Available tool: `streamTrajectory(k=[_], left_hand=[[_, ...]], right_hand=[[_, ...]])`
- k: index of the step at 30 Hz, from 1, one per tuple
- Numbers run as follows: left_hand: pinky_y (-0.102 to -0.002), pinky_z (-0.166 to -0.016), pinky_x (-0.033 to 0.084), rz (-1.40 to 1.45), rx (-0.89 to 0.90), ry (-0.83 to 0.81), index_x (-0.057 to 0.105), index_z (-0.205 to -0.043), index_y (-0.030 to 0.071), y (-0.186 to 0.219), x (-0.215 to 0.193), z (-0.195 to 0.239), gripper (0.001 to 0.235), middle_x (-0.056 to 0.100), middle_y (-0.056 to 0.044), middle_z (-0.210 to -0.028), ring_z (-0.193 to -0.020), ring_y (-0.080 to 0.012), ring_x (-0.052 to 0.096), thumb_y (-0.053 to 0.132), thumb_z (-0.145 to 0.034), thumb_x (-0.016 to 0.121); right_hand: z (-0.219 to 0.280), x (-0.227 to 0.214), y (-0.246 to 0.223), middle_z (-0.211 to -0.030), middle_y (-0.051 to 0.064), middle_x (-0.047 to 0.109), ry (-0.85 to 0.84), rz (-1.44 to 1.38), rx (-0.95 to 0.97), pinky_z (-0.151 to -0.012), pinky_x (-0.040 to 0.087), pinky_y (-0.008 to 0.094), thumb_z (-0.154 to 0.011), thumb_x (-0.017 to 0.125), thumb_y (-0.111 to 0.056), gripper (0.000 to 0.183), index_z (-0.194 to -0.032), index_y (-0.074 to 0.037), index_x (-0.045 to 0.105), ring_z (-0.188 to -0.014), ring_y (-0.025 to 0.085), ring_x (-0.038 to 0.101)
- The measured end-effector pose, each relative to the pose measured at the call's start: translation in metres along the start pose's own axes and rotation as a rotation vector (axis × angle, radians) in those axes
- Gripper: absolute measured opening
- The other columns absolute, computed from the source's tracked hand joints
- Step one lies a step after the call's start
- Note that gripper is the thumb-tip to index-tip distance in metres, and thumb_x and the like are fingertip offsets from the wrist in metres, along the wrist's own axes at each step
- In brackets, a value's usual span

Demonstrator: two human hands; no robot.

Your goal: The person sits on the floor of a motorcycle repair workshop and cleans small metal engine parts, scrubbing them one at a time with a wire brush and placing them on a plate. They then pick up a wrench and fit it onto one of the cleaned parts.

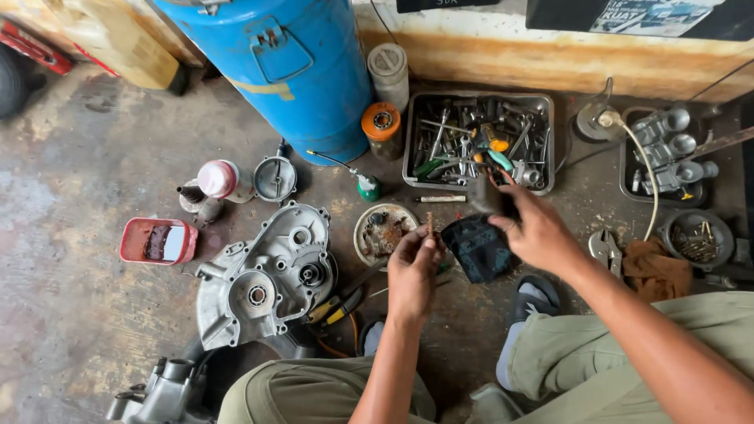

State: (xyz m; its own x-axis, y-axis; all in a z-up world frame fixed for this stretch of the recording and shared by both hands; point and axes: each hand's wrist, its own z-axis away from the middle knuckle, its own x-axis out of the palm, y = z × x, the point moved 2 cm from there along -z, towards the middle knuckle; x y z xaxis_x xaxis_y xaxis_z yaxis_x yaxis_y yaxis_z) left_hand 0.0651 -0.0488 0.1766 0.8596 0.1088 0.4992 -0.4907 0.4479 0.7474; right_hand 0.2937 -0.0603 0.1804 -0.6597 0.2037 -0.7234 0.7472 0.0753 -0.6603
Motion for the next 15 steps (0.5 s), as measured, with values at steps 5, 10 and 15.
streamTrajectory(k=[5,10,15], left_hand=[[-0.025,-0.073,0.059,0.049,-0.076,-0.038,0.063,-0.121,-0.012,0.001,0.018,0.003,0.032,0.068,-0.018,-0.099,-0.084,-0.0191,0.066,-0.001,-0.093,0.071],[-0.025,-0.061,0.058,0.023,-0.089,-0.054,0.062,-0.12,-0.013,-0.008,0.017,-0.002,0.035,0.067,-0.017,-0.092,-0.075,-0.018,0.066,-0.002,-0.09,0.075],[-0.035,-0.085,0.057,0.001,-0.098,0.129,0.059,-0.132,-0.014,-0.022,0.004,-0.026,0.048,0.06,-0.024,-0.114,-0.098,-0.0246,0.063,0.006,-0.092,0.076]], right_hand=[[0.002,-0.015,-0.036,-0.115,0.029,0.069,-0.066,-0.001,0.036,-0.095,0.053,0.057,-0.091,0.072,-0.019,0.051,-0.135,-0.001,0.057,-0.111,0.05,0.066],[0.011,0.01,0.017,-0.115,0.031,0.067,-0.081,0.063,0.154,-0.097,0.052,0.059,-0.093,0.072,-0.024,0.051,-0.135,0.001,0.057,-0.112,0.048,0.066],[0.044,0.066,0.116,-0.139,0.037,0.057,-0.504,0.124,0.691,-0.11,0.047,0.058,-0.09,0.057,-0.035,0.079,-0.152,0.008,0.035,-0.132,0.045,0.057]])
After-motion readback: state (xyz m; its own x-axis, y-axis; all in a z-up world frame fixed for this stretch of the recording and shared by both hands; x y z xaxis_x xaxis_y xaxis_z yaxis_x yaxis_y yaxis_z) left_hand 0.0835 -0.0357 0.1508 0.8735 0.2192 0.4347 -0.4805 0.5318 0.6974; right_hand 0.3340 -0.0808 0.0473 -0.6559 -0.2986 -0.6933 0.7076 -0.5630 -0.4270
